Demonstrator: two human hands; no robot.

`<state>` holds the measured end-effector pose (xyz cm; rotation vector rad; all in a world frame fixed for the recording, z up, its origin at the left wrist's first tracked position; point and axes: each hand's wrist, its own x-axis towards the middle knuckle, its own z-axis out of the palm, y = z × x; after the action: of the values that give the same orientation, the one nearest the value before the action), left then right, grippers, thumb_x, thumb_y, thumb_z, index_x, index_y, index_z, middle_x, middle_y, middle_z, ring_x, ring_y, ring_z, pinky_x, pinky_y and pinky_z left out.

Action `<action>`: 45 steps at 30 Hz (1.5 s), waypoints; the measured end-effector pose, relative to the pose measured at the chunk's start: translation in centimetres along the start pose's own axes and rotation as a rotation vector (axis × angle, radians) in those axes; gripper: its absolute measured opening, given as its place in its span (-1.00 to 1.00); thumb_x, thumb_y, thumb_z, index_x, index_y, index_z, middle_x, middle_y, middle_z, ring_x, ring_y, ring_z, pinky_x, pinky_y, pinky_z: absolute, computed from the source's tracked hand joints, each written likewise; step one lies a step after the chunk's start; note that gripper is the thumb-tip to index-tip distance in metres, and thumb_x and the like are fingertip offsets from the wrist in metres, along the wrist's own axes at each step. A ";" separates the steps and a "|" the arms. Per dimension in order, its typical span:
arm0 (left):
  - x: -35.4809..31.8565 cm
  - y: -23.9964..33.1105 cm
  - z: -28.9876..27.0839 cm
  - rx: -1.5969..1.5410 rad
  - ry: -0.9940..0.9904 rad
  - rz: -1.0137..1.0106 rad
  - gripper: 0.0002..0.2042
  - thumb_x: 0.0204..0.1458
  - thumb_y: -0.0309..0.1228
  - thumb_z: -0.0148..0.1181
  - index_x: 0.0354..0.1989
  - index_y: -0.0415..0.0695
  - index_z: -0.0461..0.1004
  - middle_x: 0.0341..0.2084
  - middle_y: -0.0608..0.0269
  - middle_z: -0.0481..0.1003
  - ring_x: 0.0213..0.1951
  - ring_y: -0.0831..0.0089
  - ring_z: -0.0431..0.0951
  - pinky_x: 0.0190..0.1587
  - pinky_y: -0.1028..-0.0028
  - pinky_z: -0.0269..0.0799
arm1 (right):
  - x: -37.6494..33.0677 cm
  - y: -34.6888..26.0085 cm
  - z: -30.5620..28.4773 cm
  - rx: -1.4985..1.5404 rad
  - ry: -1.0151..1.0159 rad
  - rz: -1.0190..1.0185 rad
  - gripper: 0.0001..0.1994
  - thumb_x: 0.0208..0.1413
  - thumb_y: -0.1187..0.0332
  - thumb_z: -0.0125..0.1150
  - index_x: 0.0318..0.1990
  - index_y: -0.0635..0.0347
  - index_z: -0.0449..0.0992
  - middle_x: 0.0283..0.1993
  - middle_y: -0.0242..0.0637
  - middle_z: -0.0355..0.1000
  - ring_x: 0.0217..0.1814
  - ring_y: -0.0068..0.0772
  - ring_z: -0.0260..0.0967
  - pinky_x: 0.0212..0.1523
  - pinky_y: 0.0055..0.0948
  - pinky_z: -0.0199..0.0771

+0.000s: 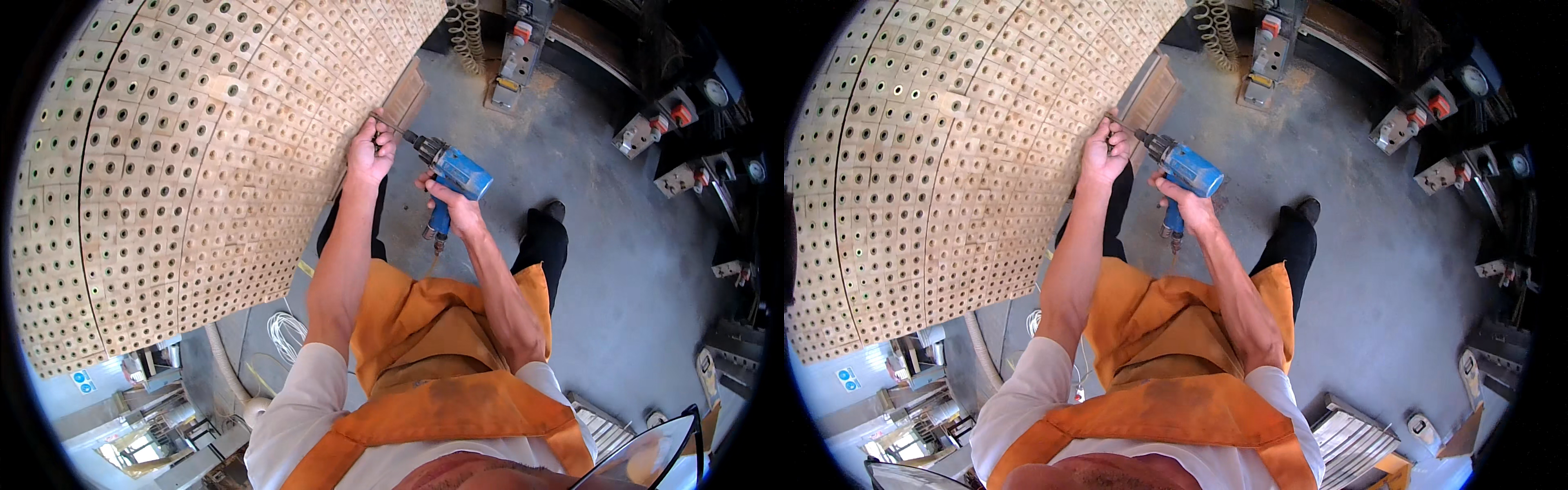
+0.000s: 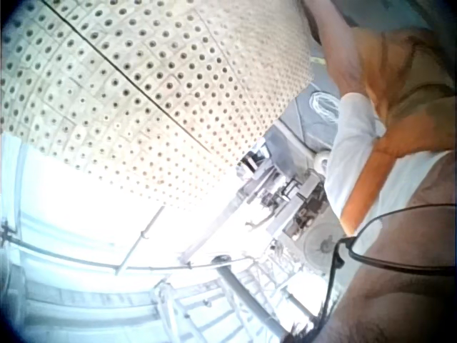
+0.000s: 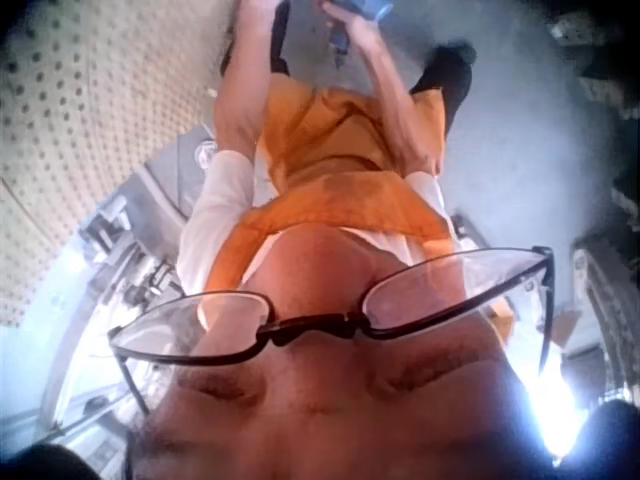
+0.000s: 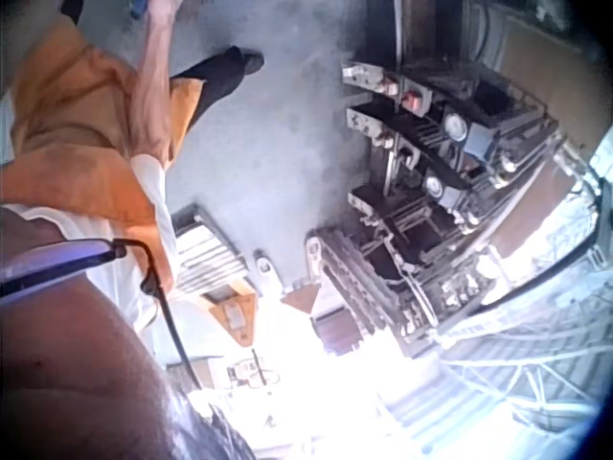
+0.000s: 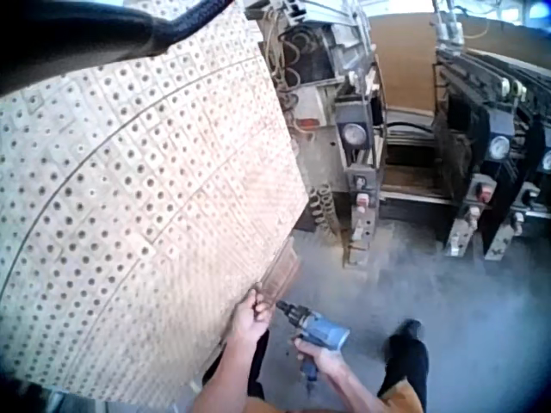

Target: The person uses a blue pneumatic drill to drive screws into a large, curved wooden panel with a grid of pre-drilled holes. The person holds the panel steady with one hand while operating the drill with the other, systematically working through the holes.

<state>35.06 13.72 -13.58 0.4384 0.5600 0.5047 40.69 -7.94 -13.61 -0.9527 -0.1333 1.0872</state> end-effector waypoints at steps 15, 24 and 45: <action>1.1 0.6 1.0 0.179 0.206 0.074 -0.84 0.28 -0.30 -0.09 -0.11 -0.01 0.41 -0.55 0.48 0.31 -0.63 0.72 0.20 -0.69 0.70 0.05 | 3.9 0.5 -2.0 0.229 -0.130 0.115 -0.77 0.10 0.42 0.20 -0.09 0.18 0.42 -0.13 -0.27 0.50 -0.04 -0.37 0.48 -0.32 -0.52 0.37; -1.8 -0.2 0.5 0.213 0.182 -0.027 -0.81 0.28 -0.30 -0.08 -0.24 -0.15 0.37 -0.54 0.38 0.35 -0.65 0.69 0.21 -0.70 0.69 0.09 | 4.1 0.5 -2.5 0.201 -0.149 0.132 -0.79 0.13 0.39 0.18 -0.09 0.17 0.42 -0.13 -0.29 0.49 -0.02 -0.38 0.48 -0.36 -0.55 0.40; -8.0 -1.5 0.1 0.229 -0.007 -0.155 -0.71 0.25 -0.33 -0.03 0.04 -0.24 0.34 -0.41 0.35 0.37 -0.54 0.68 0.28 -0.62 0.70 0.14 | 3.4 -0.9 -0.1 -0.122 -0.063 -0.001 -0.78 0.08 0.44 0.21 -0.10 0.20 0.46 -0.16 -0.29 0.52 -0.07 -0.41 0.46 -0.29 -0.47 0.39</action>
<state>29.70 8.03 -11.15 0.6094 0.6425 0.2908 43.12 -5.42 -14.21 -1.0278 -0.2538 1.1185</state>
